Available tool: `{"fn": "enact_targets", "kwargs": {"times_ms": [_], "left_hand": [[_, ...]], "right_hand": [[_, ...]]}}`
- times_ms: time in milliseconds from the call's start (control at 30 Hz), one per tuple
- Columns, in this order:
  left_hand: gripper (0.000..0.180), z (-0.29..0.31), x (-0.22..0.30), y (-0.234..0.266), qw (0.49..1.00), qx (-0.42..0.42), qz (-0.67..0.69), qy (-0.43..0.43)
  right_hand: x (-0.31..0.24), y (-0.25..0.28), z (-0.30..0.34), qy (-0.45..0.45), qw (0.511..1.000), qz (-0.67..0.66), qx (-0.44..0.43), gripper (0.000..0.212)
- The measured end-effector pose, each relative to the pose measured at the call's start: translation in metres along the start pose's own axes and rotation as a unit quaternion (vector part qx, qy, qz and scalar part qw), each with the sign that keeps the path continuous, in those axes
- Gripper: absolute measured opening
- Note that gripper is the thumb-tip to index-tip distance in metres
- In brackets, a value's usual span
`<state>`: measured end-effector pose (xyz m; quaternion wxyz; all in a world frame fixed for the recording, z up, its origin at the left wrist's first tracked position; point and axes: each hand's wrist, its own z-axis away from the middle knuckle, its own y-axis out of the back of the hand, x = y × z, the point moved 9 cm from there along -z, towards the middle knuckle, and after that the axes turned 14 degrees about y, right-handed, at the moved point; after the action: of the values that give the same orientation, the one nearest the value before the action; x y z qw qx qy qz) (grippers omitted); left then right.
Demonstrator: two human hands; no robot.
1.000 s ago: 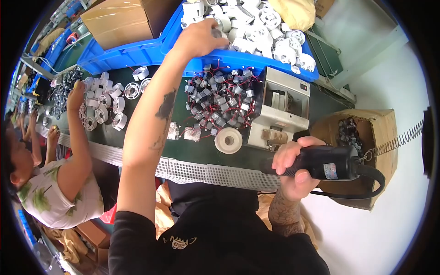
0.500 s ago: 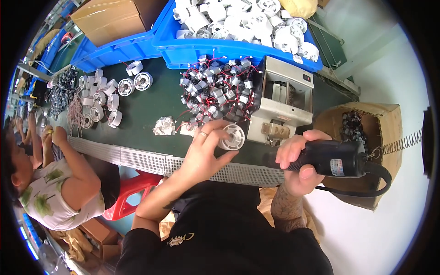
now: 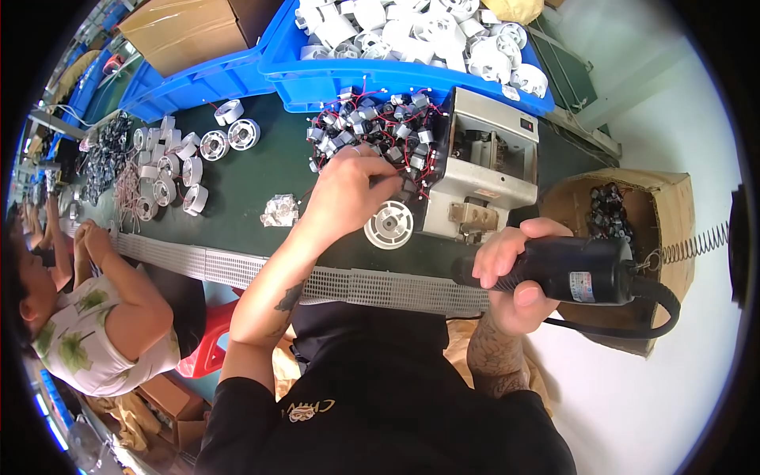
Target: The person assembles electronic modules by inserting them into white plastic housings and securing them with an electric screwdriver.
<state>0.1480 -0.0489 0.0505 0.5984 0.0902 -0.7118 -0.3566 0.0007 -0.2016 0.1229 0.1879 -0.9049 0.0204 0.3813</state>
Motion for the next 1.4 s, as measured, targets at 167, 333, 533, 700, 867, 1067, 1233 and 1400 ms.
{"fn": "enact_targets", "kwargs": {"times_ms": [167,333,533,700,867,1067,1233,1400], "left_hand": [[0.01,0.005,0.017,0.034,0.993,0.043,0.107,-0.02],[0.012,0.012,0.031,0.049,0.991,0.03,0.13,-0.009],[0.01,0.027,0.028,0.023,0.987,-0.074,0.142,-0.018],[0.007,0.041,0.04,0.025,0.994,-0.017,0.064,-0.091],[0.011,0.054,0.052,0.023,0.985,0.04,-0.04,-0.162],[0.027,0.07,0.062,0.009,0.973,-0.003,-0.12,-0.199],[0.066,0.066,0.054,0.001,0.976,-0.085,-0.123,-0.159],[0.056,0.075,0.053,0.001,0.964,-0.053,-0.217,-0.14]], "right_hand": [[-0.004,0.007,0.0,0.006,1.0,0.014,-0.009,0.069],[-0.006,0.013,-0.005,0.027,0.999,0.024,-0.006,0.068],[-0.003,0.012,-0.004,0.022,1.0,0.016,-0.005,0.068],[-0.002,0.012,-0.004,0.021,1.0,0.014,-0.012,0.067],[-0.005,0.014,-0.005,0.029,0.999,0.019,-0.006,0.067],[-0.005,0.019,-0.005,0.026,0.997,-0.042,0.057,0.064],[-0.013,0.023,-0.008,0.045,0.997,-0.034,0.059,0.063],[-0.02,0.031,-0.018,0.077,0.994,-0.008,0.084,0.064]]}}
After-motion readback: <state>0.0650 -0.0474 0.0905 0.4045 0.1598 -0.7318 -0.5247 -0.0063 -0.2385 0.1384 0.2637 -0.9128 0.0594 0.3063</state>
